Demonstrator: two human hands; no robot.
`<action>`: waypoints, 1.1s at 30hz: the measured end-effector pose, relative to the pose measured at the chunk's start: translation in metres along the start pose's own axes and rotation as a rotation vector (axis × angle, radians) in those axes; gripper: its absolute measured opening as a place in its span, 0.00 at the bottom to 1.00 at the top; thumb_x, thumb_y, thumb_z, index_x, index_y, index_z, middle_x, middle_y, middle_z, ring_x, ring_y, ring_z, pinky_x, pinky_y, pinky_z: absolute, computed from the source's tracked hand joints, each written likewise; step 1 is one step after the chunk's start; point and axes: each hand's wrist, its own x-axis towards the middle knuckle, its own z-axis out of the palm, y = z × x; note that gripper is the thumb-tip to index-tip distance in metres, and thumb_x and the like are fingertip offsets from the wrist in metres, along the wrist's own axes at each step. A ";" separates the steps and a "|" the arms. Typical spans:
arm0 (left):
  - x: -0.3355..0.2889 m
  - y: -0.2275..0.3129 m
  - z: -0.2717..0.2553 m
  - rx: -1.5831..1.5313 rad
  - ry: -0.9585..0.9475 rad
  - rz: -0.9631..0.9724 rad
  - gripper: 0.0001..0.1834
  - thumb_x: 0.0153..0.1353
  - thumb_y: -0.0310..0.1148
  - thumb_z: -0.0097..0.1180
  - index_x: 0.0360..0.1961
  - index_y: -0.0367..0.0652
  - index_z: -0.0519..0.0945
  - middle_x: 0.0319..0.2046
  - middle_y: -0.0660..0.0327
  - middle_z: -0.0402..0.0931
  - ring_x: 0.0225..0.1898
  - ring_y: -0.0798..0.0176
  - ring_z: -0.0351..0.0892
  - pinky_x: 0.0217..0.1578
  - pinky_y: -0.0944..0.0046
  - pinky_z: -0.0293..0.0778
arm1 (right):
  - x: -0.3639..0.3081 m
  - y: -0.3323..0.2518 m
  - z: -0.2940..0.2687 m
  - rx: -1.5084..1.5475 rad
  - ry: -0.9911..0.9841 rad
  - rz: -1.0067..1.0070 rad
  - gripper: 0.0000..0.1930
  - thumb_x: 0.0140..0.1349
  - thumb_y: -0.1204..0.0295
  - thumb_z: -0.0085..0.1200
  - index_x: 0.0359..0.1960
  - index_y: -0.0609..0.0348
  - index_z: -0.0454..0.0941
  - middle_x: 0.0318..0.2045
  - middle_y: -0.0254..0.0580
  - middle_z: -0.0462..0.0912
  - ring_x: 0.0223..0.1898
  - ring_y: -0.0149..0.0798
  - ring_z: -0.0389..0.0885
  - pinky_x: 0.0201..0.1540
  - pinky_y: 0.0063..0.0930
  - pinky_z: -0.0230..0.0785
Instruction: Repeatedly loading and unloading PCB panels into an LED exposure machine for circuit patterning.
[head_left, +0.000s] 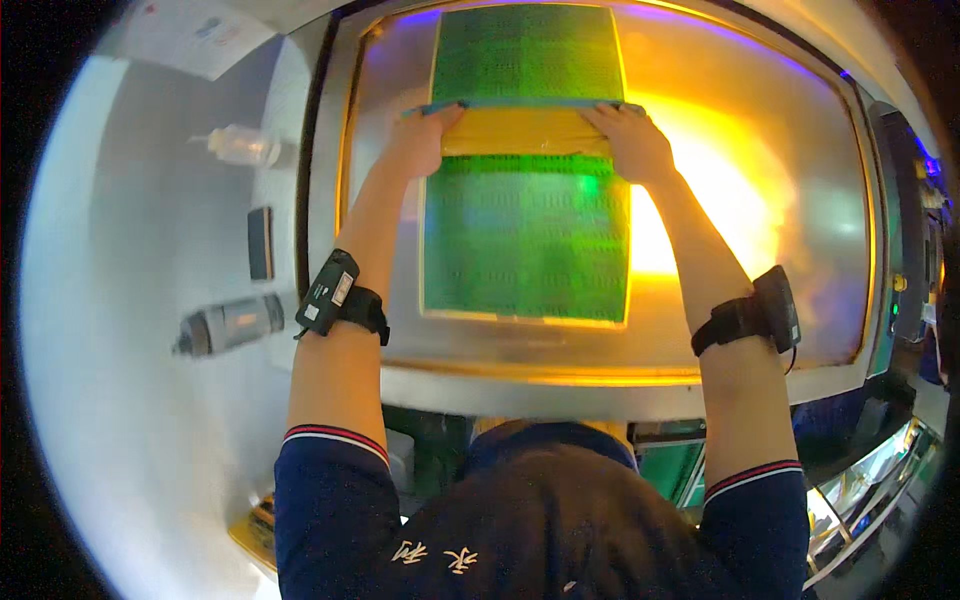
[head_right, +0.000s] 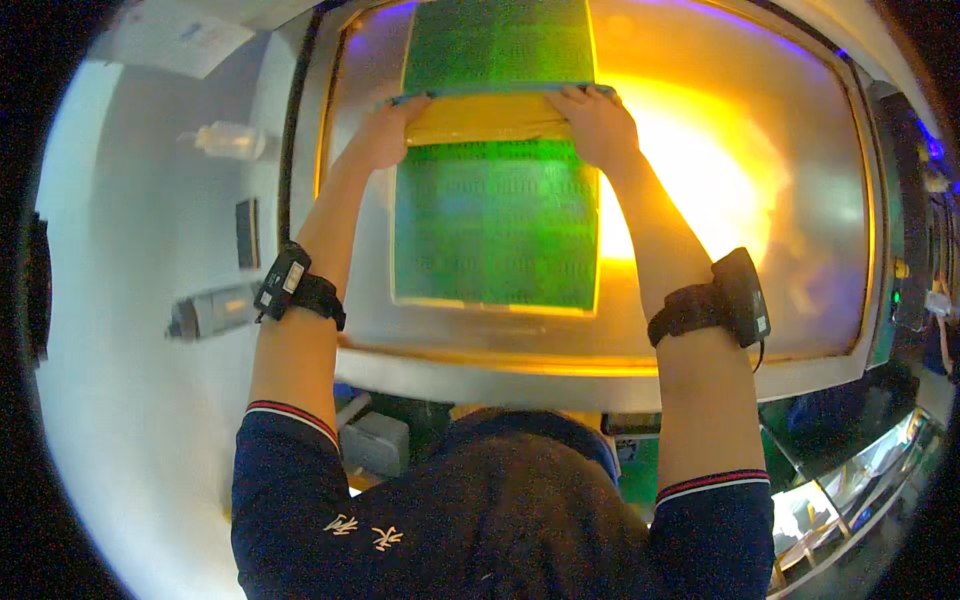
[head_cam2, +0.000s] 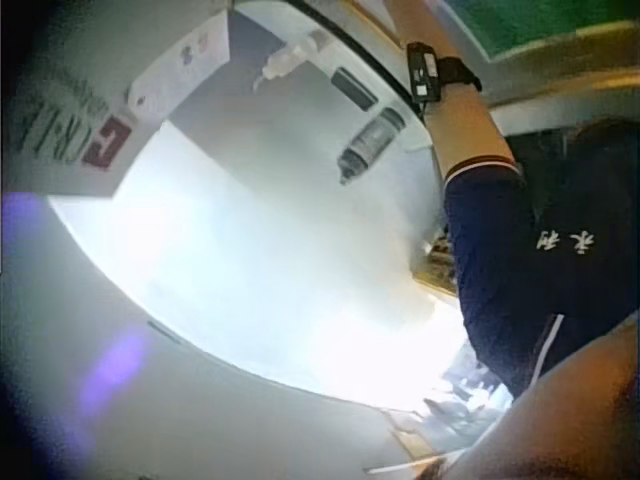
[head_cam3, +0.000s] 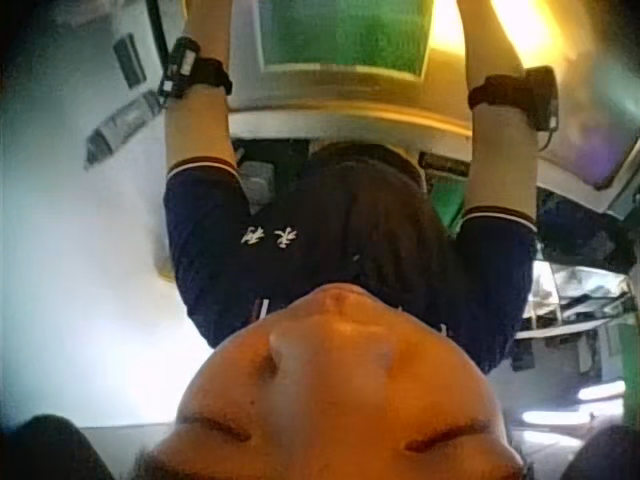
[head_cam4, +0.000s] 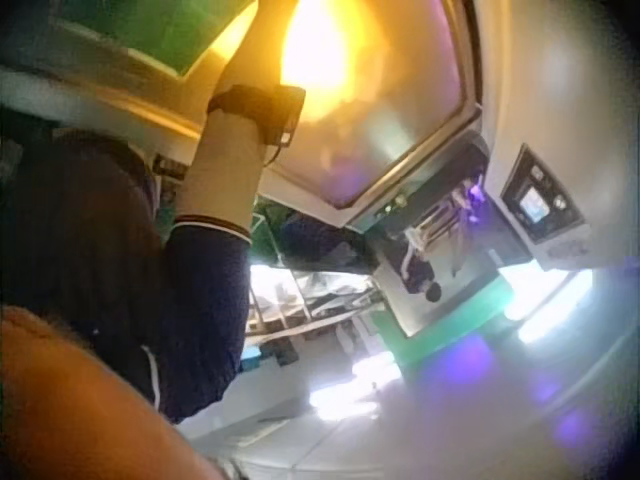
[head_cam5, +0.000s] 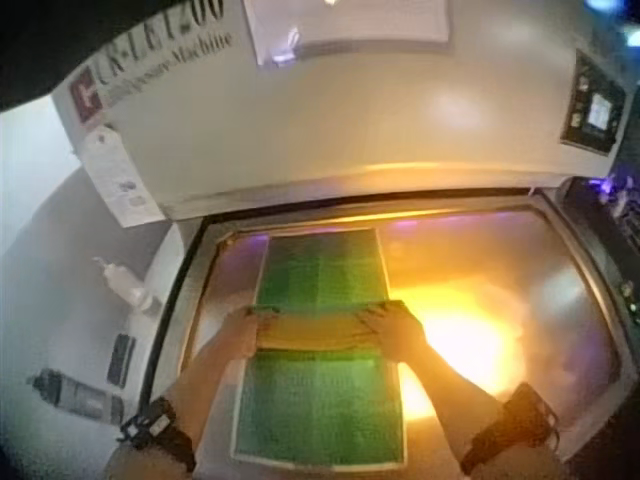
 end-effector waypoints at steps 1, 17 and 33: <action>0.025 -0.014 -0.002 0.077 0.083 -0.003 0.36 0.56 0.22 0.49 0.67 0.62 0.66 0.54 0.44 0.75 0.55 0.37 0.75 0.55 0.44 0.73 | 0.029 0.007 0.010 0.007 -0.016 0.008 0.35 0.53 0.80 0.53 0.66 0.41 0.67 0.62 0.35 0.72 0.61 0.48 0.72 0.60 0.40 0.69; 0.189 -0.050 -0.009 0.299 0.452 0.128 0.24 0.61 0.27 0.51 0.60 0.56 0.75 0.58 0.53 0.75 0.59 0.50 0.74 0.53 0.49 0.73 | 0.157 0.113 0.065 -0.111 -0.041 0.031 0.33 0.57 0.81 0.44 0.68 0.45 0.65 0.67 0.39 0.67 0.66 0.46 0.66 0.70 0.39 0.57; -0.349 0.140 0.051 0.021 -0.372 0.154 0.46 0.47 0.21 0.59 0.71 0.49 0.59 0.70 0.57 0.59 0.66 0.32 0.60 0.66 0.33 0.54 | -0.327 -0.170 -0.115 0.313 -0.421 -0.020 0.40 0.55 0.58 0.63 0.69 0.47 0.60 0.67 0.45 0.66 0.66 0.56 0.66 0.67 0.58 0.57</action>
